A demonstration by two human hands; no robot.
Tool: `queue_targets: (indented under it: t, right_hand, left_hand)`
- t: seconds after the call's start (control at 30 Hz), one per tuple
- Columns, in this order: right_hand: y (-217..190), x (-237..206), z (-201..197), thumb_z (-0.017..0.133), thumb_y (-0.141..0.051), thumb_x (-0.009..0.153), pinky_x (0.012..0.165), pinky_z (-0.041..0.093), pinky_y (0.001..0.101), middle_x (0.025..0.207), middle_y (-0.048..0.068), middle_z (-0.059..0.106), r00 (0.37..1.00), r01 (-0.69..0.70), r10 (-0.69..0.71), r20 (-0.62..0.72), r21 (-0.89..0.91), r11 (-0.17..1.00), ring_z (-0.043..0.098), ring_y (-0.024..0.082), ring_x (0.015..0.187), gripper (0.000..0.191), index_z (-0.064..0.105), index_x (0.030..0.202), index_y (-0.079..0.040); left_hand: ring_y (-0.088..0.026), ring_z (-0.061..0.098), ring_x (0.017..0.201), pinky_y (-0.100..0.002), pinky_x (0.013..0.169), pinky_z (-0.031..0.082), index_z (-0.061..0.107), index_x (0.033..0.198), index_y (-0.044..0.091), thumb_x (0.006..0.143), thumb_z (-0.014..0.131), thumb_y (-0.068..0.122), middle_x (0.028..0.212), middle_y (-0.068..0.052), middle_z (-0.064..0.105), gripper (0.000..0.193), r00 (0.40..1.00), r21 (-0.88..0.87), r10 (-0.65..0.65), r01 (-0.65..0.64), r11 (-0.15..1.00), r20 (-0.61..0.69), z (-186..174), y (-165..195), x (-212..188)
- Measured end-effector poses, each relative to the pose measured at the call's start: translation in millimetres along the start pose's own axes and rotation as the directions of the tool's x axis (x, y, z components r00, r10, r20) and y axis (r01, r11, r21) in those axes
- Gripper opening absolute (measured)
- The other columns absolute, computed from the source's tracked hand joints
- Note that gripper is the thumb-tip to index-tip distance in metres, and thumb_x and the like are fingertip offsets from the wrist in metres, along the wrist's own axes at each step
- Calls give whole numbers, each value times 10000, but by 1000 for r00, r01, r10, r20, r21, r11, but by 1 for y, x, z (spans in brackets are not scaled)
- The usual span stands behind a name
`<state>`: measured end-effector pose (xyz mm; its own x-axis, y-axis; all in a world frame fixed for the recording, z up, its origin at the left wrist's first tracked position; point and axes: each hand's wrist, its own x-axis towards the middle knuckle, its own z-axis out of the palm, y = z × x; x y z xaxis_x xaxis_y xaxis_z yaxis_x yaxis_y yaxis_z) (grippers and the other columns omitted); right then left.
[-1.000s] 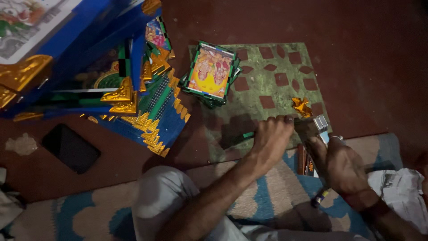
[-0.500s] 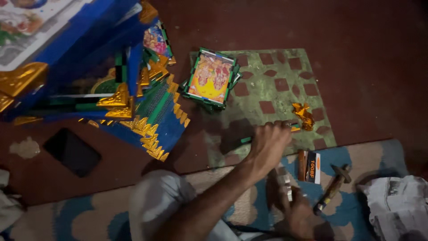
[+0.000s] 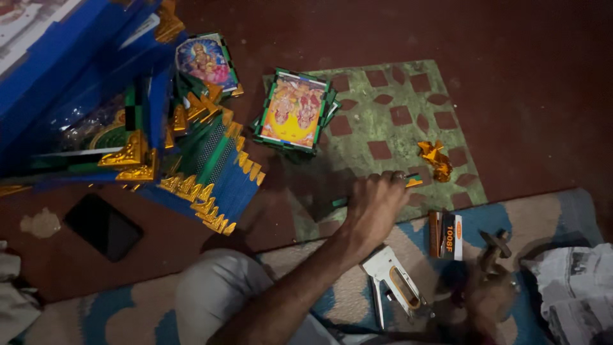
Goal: The person sits on the floor assembling small decorative picture frames. They fold gold foil trim around frame edges, hammer it in place, and use a staple gun to fasten the frame backing, setting completed frames aside as they finish each one.
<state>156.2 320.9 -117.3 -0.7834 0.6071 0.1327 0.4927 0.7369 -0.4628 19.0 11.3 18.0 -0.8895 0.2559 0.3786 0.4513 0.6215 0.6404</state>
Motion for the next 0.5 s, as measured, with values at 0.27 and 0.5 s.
queue_targets:
  t: [0.27,0.5]
  right_hand:
    - [-25,21,-22,555,-451,1110,564,388,344,847,89,562,938,-341,290,191,342,876,506,174,650,516,570,1214,54]
    - [-137,-30,-91,419,-327,1092,413,283,287,683,14,465,918,-248,4,396,567,786,378,104,486,327,584,1252,-95]
  left_hand:
    - [-353,720,846,-475,666,547,694,952,25,890,692,177,963,-191,712,164,993,33,95,-93,995,-67,5,-2,-3]
    - [-350,708,836,-482,675,547,683,990,8,951,660,197,950,-187,691,194,1000,-26,19,-20,999,-25,13,-4,-6]
